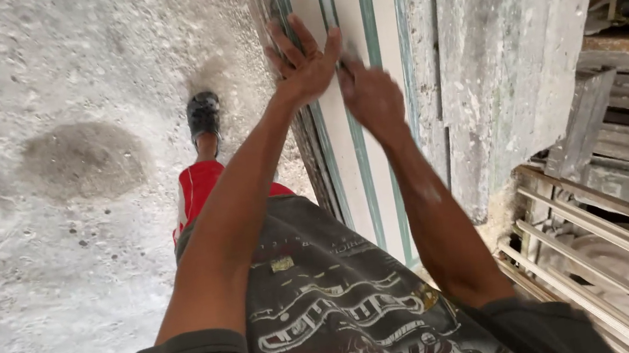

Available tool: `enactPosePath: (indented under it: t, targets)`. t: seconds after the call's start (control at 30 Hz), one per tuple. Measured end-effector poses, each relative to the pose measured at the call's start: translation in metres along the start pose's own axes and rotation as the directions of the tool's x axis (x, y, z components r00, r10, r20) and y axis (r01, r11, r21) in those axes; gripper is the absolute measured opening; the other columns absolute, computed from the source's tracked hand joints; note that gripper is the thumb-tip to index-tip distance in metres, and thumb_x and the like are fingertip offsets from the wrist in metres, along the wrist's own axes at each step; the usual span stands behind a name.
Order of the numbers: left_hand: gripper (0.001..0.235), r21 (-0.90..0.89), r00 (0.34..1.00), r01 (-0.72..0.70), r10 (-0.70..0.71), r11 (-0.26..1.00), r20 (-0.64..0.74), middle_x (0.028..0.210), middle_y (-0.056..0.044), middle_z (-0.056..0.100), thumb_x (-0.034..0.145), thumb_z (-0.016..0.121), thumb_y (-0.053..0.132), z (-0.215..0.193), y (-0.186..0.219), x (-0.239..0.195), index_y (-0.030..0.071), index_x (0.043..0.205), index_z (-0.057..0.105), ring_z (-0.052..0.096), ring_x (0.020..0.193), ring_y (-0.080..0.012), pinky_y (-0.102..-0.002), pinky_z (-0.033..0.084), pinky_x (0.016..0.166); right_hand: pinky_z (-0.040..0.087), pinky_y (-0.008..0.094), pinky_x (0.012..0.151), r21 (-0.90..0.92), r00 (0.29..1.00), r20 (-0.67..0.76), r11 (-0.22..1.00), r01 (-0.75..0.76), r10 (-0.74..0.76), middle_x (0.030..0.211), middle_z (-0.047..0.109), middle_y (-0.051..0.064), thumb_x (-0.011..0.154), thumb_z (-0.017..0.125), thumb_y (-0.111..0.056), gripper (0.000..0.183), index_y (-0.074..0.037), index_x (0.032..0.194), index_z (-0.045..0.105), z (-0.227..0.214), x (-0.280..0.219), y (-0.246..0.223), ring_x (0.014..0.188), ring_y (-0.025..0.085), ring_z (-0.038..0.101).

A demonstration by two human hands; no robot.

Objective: The person scrubs a striped surface with a small brush, then wipes it with a red cloth. They repeat the scrubbing and wiping process on the same surface.

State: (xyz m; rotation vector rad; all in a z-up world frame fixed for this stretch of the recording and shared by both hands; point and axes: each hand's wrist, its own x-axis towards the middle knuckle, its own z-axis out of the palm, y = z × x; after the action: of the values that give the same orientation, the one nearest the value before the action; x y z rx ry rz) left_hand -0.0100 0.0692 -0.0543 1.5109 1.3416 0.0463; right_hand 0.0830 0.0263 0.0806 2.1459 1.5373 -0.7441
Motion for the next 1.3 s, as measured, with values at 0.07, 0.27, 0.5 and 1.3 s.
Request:
enactPosePath:
  t: [0.07,0.27,0.5,1.3]
  targets:
    - [0.11,-0.161,0.975,0.141,-0.109,0.977,0.193,0.166,-0.023,-0.03,0.076,0.0,0.087,-0.012,0.007,-0.013,0.021,0.163,-0.019,-0.021,0.143,-0.069,-0.088,0.004,0.106,0.047,0.043,0.037,-0.004,0.964,-0.225,0.989,0.146,-0.144,0.065,0.067,0.014,0.108,0.049,-0.036,0.034,-0.015,0.127,0.069,-0.02,0.014,-0.013,0.042,0.026,0.058]
    - [0.113,-0.15,0.99,0.084,-0.065,0.985,0.126,0.161,-0.03,-0.033,0.079,-0.004,0.083,-0.01,0.007,-0.017,0.008,0.162,-0.018,-0.023,0.142,-0.066,-0.083,-0.002,0.11,0.052,0.052,0.057,0.002,0.996,-0.079,0.999,-0.033,0.033,0.086,0.064,0.02,0.104,0.049,-0.035,0.043,-0.018,0.143,0.059,0.026,-0.073,0.018,0.063,0.038,0.063]
    - [0.102,-0.08,0.986,0.026,-0.012,0.996,0.168,0.159,-0.033,-0.034,0.087,-0.006,0.078,-0.013,0.0,-0.016,0.009,0.161,-0.022,-0.015,0.142,-0.0708,-0.078,0.002,0.116,0.05,0.043,0.045,0.028,0.981,-0.165,0.994,0.106,-0.1,0.068,0.064,0.009,0.109,0.04,-0.041,0.035,-0.022,0.125,0.064,-0.024,0.043,-0.019,0.049,0.025,0.06]
    - [0.076,0.838,0.592,0.153,0.631,0.523,-0.502,0.162,-0.04,0.013,0.11,0.052,0.025,0.107,-0.065,0.051,0.006,0.158,-0.004,0.033,0.138,-0.0655,-0.059,0.062,0.096,0.055,0.061,0.085,-0.01,0.999,-0.033,0.999,0.039,-0.039,0.107,0.065,0.027,0.111,0.038,-0.042,0.046,-0.018,0.149,0.048,-0.029,0.028,-0.033,0.104,0.052,0.067]
